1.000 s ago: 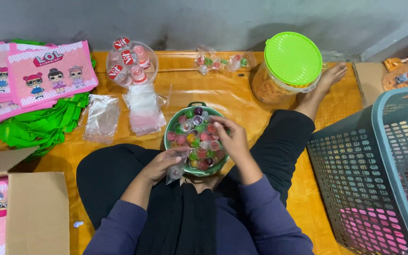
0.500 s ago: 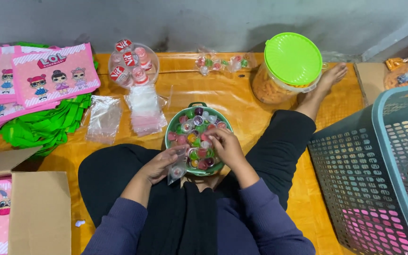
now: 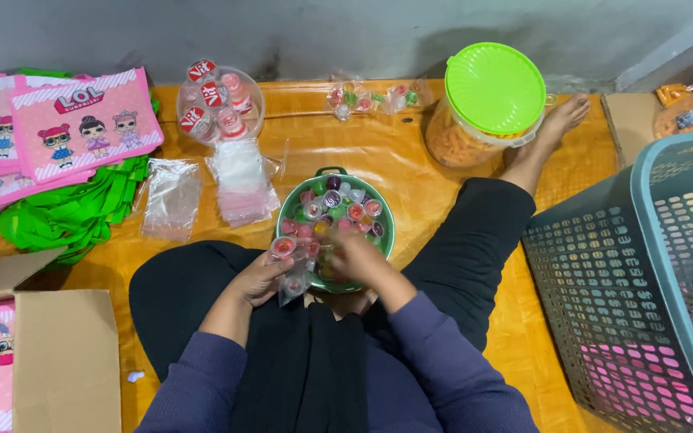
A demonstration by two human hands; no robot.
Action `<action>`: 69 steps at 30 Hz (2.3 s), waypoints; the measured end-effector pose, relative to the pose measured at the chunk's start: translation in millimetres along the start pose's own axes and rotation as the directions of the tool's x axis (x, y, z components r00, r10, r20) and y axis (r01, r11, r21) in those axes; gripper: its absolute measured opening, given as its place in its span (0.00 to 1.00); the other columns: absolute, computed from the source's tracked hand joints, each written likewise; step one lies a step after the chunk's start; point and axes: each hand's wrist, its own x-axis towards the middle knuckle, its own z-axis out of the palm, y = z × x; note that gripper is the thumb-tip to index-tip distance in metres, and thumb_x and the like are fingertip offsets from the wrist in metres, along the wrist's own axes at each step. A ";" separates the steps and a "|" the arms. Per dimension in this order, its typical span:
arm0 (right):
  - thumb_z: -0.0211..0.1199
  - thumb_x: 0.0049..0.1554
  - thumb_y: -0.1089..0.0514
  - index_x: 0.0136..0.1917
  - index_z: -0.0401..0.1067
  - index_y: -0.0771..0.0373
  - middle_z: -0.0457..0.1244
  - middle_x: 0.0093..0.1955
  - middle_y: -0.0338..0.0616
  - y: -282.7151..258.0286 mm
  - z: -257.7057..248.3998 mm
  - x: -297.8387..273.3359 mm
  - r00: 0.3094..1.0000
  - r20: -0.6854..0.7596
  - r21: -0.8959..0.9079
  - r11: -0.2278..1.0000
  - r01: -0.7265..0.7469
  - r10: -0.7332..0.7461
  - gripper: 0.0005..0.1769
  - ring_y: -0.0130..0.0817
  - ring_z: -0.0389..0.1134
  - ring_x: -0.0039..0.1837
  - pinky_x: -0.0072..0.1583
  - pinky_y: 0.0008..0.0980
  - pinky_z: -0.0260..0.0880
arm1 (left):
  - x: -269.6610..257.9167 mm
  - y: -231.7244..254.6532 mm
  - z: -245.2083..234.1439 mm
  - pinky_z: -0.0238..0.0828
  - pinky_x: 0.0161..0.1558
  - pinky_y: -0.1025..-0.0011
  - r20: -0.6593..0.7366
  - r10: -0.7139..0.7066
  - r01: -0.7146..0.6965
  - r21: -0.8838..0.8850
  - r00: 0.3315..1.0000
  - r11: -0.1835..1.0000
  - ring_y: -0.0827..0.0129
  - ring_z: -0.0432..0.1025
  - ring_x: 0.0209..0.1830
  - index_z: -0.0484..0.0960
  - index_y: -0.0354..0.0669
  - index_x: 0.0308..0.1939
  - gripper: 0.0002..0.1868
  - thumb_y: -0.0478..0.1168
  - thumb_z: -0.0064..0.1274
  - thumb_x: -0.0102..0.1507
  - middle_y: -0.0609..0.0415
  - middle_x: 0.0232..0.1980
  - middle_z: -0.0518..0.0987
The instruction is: The person puts jelly cups into plastic bags by hand while sitting on the floor.
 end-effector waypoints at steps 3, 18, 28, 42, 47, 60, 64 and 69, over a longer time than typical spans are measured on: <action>0.68 0.53 0.50 0.63 0.75 0.56 0.67 0.62 0.48 31.7 47.4 -0.3 0.994 0.055 -0.264 0.959 0.102 -0.091 0.24 0.50 0.66 0.65 0.63 0.45 0.70 | 16.6 -13.1 -18.2 0.80 0.49 0.49 0.010 0.011 -0.012 0.043 1.000 0.999 0.47 0.77 0.57 0.72 0.40 0.70 0.34 0.35 0.64 0.59 0.40 0.61 0.80; 0.61 0.62 0.59 0.60 0.77 0.54 0.71 0.58 0.47 -41.6 -16.3 -6.3 0.904 -0.353 0.340 0.867 0.365 -0.242 0.13 0.50 0.70 0.63 0.65 0.47 0.68 | 5.9 -13.8 -7.7 0.83 0.39 0.64 0.059 0.063 -0.073 0.187 0.996 0.980 0.62 0.81 0.45 0.80 0.41 0.57 0.27 0.29 0.69 0.55 0.50 0.46 0.85; 0.61 0.48 0.61 0.44 0.76 0.53 0.69 0.43 0.45 -33.6 -9.8 8.2 0.869 -0.050 0.090 0.865 0.494 -0.492 0.10 0.51 0.67 0.52 0.57 0.47 0.68 | -0.6 -4.4 6.6 0.81 0.46 0.60 -0.034 0.064 -0.052 0.273 0.997 0.961 0.57 0.78 0.49 0.75 0.36 0.66 0.37 0.32 0.72 0.54 0.44 0.52 0.83; 0.59 0.50 0.60 0.60 0.75 0.57 0.66 0.62 0.49 -17.8 15.3 -22.7 0.893 -0.047 0.130 0.883 0.450 -0.448 0.23 0.56 0.61 0.68 0.69 0.50 0.61 | -2.0 -17.7 -1.0 0.73 0.60 0.68 0.197 -0.023 -0.070 0.453 0.980 0.889 0.74 0.74 0.58 0.79 0.49 0.67 0.37 0.34 0.73 0.54 0.61 0.60 0.82; 0.65 0.52 0.58 0.60 0.72 0.58 0.63 0.66 0.50 -27.9 -1.1 -21.1 0.894 -0.018 0.091 0.890 0.447 -0.447 0.22 0.57 0.62 0.69 0.68 0.51 0.63 | 2.7 -17.9 -4.4 0.77 0.49 0.67 0.176 -0.067 -0.028 0.489 0.982 0.872 0.69 0.75 0.49 0.79 0.46 0.61 0.31 0.39 0.73 0.54 0.54 0.52 0.83; 0.64 0.57 0.62 0.52 0.77 0.58 0.70 0.46 0.48 15.7 26.3 2.0 0.931 -0.350 0.366 0.899 0.241 -0.107 0.09 0.51 0.71 0.57 0.58 0.45 0.70 | -14.7 10.5 26.5 0.80 0.52 0.47 0.173 -0.074 0.077 -0.012 0.982 0.997 0.50 0.77 0.58 0.65 0.47 0.73 0.30 0.54 0.41 0.70 0.43 0.62 0.79; 0.62 0.61 0.56 0.56 0.78 0.55 0.71 0.48 0.41 17.2 -2.9 2.9 0.944 -0.319 0.540 0.803 0.252 -0.081 0.10 0.37 0.69 0.56 0.59 0.40 0.68 | -18.3 18.7 34.4 0.78 0.54 0.43 0.146 -0.005 0.018 -0.091 0.989 0.996 0.48 0.78 0.57 0.71 0.44 0.65 0.22 0.50 0.43 0.71 0.40 0.58 0.81; 0.63 0.59 0.56 0.54 0.78 0.54 0.71 0.46 0.41 2.3 -7.8 6.2 0.936 -0.338 0.454 0.855 0.252 -0.097 0.09 0.38 0.69 0.55 0.58 0.40 0.69 | -19.5 22.7 33.6 0.78 0.53 0.44 0.134 -0.002 0.013 -0.079 0.991 0.997 0.49 0.78 0.56 0.73 0.43 0.63 0.21 0.49 0.44 0.70 0.41 0.57 0.82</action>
